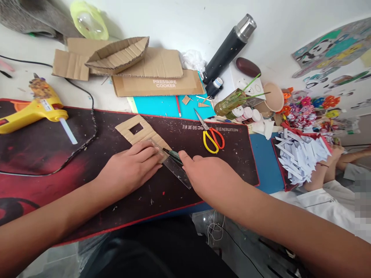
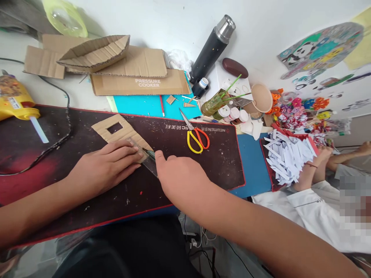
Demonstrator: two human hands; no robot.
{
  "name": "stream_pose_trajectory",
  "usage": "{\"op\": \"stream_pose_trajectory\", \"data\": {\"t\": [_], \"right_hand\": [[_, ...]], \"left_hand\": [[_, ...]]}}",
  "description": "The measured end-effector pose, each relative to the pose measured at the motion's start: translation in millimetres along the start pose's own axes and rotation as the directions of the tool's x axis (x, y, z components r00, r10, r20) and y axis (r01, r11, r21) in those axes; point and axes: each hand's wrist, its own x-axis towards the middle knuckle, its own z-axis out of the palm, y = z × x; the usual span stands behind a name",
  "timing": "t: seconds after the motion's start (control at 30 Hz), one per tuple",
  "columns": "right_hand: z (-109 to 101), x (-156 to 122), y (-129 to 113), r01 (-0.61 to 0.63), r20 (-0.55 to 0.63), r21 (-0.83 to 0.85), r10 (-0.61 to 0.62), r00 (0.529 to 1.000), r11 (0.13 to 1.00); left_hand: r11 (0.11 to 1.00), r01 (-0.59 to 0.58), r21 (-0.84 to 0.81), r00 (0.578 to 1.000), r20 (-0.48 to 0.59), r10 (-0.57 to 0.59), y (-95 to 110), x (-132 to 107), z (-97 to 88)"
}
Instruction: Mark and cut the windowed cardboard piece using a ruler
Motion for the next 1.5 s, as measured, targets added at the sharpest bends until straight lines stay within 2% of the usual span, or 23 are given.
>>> {"op": "stream_pose_trajectory", "data": {"t": [0.17,0.4,0.5,0.57,0.73,0.87,1.0,1.23,1.5], "right_hand": [[-6.1,1.0,-4.2,-0.02,0.034,-0.007,0.021,0.999,1.0],[-5.6,-7.9,9.3,0.014,-0.091,-0.009,-0.015,0.996,1.0],[-7.4,-15.1,16.3,-0.086,-0.132,0.023,0.088,0.987,0.996],[-7.5,-17.7,17.0,-0.107,-0.134,0.045,0.113,0.985,0.993],[-2.2,-12.6,10.2,-0.055,-0.128,0.082,0.065,0.99,0.995],[5.1,-4.1,5.9,-0.036,-0.147,0.044,0.043,0.988,0.998],[9.5,1.7,4.0,-0.034,-0.174,0.021,0.037,0.984,0.999],[10.6,6.0,3.7,-0.041,-0.149,0.016,0.043,0.988,0.999],[11.9,4.6,5.3,-0.034,-0.145,0.036,0.039,0.989,0.999]], "left_hand": [[1.0,-0.014,-0.009,1.0,0.003,0.014,0.0,0.8,-1.1],[1.0,-0.012,0.005,1.0,-0.018,0.012,-0.3,-0.6,0.9],[0.999,-0.021,0.026,0.999,-0.027,0.021,0.6,-0.6,0.5],[0.999,-0.022,0.037,0.999,-0.029,0.023,1.0,-0.2,0.0],[1.0,-0.012,0.015,1.0,-0.023,0.013,1.1,-0.1,0.0],[1.0,-0.009,0.014,1.0,-0.012,0.009,1.2,-1.0,0.5],[1.0,0.005,-0.013,1.0,-0.018,-0.006,1.5,-0.7,0.3],[0.995,0.057,-0.082,0.998,-0.01,-0.058,1.1,-2.1,2.0],[1.0,0.014,-0.027,1.0,-0.001,-0.014,1.2,1.1,-1.9]]}}
